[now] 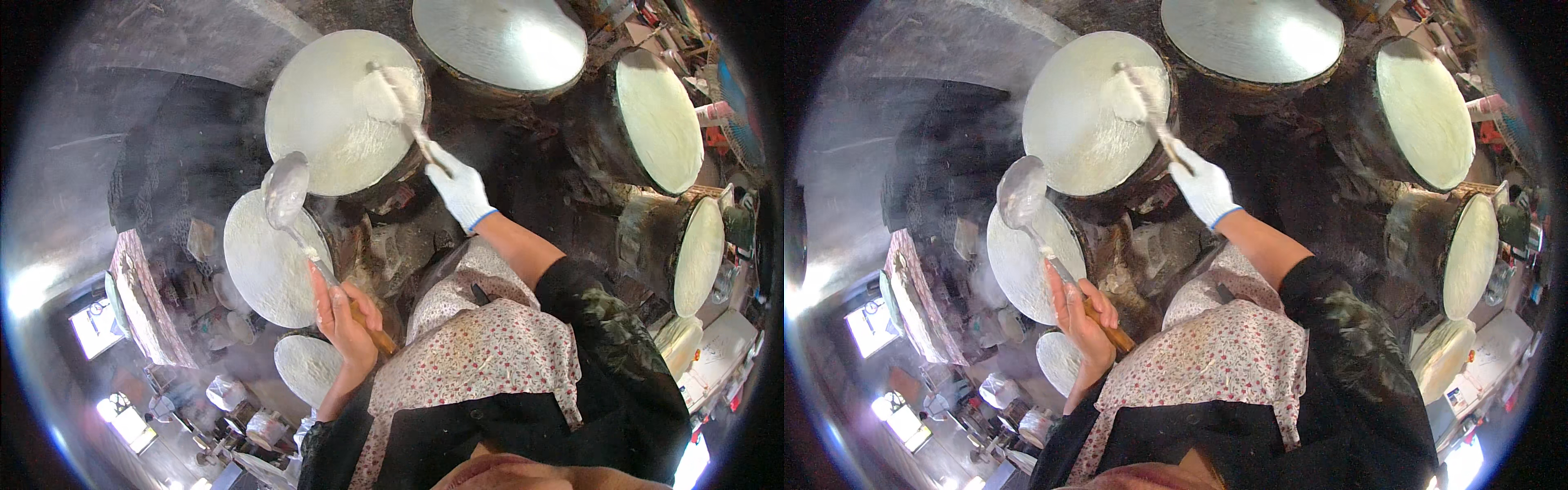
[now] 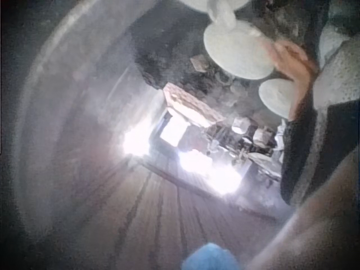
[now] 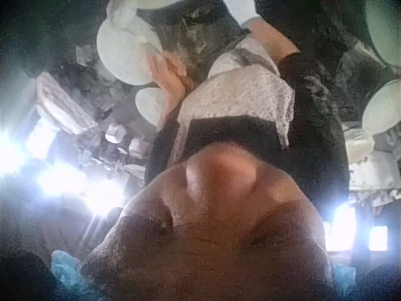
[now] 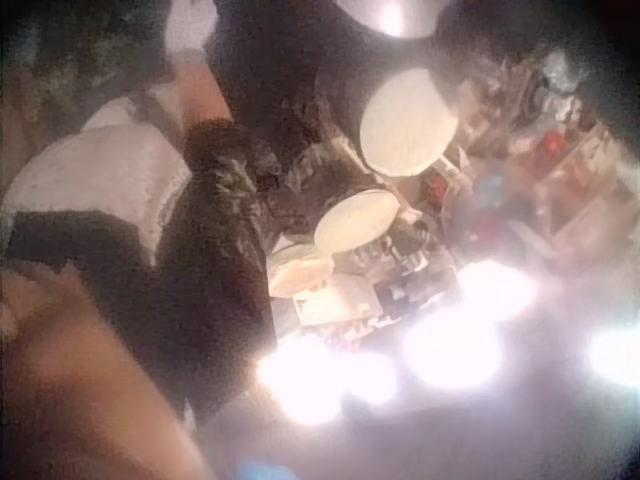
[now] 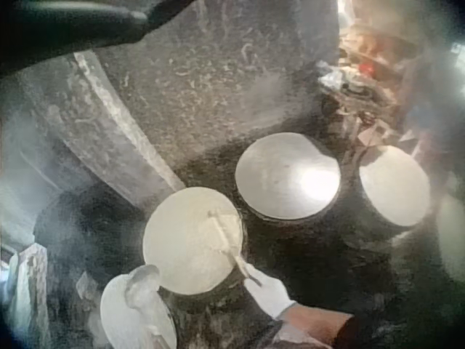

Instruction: The person ladles batter onto multiple hot griddles, spreads it into thin circles, flips the crepes, and stacks the finished ones. The person uses a ladle and a spatula to manage several crepes at once.

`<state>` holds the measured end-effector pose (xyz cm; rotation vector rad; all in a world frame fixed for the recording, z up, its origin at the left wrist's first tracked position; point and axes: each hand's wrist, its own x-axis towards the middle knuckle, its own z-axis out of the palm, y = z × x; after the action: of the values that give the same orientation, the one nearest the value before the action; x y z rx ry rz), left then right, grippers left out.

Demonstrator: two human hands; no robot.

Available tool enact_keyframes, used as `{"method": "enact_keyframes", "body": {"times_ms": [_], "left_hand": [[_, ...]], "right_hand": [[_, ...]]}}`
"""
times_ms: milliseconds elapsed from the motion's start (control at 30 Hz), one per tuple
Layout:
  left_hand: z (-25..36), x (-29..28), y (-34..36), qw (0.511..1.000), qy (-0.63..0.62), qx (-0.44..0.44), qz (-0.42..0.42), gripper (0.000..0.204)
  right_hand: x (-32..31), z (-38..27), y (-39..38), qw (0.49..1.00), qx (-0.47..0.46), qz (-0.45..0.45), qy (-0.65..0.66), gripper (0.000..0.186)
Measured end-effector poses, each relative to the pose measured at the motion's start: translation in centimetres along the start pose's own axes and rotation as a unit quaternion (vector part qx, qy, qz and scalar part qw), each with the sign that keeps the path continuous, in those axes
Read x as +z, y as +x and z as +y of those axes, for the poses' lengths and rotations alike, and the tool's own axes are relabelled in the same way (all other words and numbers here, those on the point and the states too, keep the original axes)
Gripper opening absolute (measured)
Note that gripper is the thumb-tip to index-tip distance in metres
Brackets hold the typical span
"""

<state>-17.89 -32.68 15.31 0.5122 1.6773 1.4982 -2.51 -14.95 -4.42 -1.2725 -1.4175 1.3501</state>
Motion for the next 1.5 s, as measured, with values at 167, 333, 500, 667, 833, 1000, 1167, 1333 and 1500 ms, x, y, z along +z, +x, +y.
{"method": "enact_keyframes", "body": {"times_ms": [167,333,500,667,833,1000,1167,1333,1500], "left_hand": [[0.0,-0.6,0.6,0.999,0.011,-0.033,-0.007,0.057],[0.4,0.2,5.6,0.998,0.044,-0.029,-0.02,0.057],[-0.4,2.4,15.4,0.996,-0.074,-0.041,-0.03,0.059],[-1.1,2.3,15.4,0.984,-0.147,-0.095,-0.02,0.06],[-2.8,4.2,11.1,0.936,-0.204,-0.271,0.093,0.058],[0.3,1.5,10.5,0.608,-0.68,-0.408,-0.039,0.024],[4.9,-6.0,2.4,0.625,-0.709,-0.29,-0.15,0.032],[4.5,-7.9,2.0,0.689,-0.669,-0.272,-0.052,0.032],[7.2,-7.2,3.3,0.687,-0.664,-0.284,-0.08,0.032]], "right_hand": [[0.3,-0.3,5.5,0.995,0.046,-0.085,0.001,0.046],[-0.2,-2.1,10.6,0.997,-0.045,-0.004,-0.065,0.048],[-1.8,-2.9,9.0,0.91,-0.004,-0.266,-0.319,0.045],[-5.4,-1.5,5.3,0.987,-0.022,-0.018,-0.159,0.047],[-2.4,-0.8,3.5,0.922,-0.009,-0.232,-0.31,0.04],[-0.9,-5.1,1.1,0.954,-0.084,-0.228,-0.173,0.044],[-2.7,-8.1,-1.8,0.99,0.121,-0.067,0.003,0.044],[-0.7,-3.8,-5.6,0.931,-0.015,-0.212,-0.297,0.043],[0.2,-0.9,-8.7,0.97,-0.006,-0.03,-0.24,0.045]]}}
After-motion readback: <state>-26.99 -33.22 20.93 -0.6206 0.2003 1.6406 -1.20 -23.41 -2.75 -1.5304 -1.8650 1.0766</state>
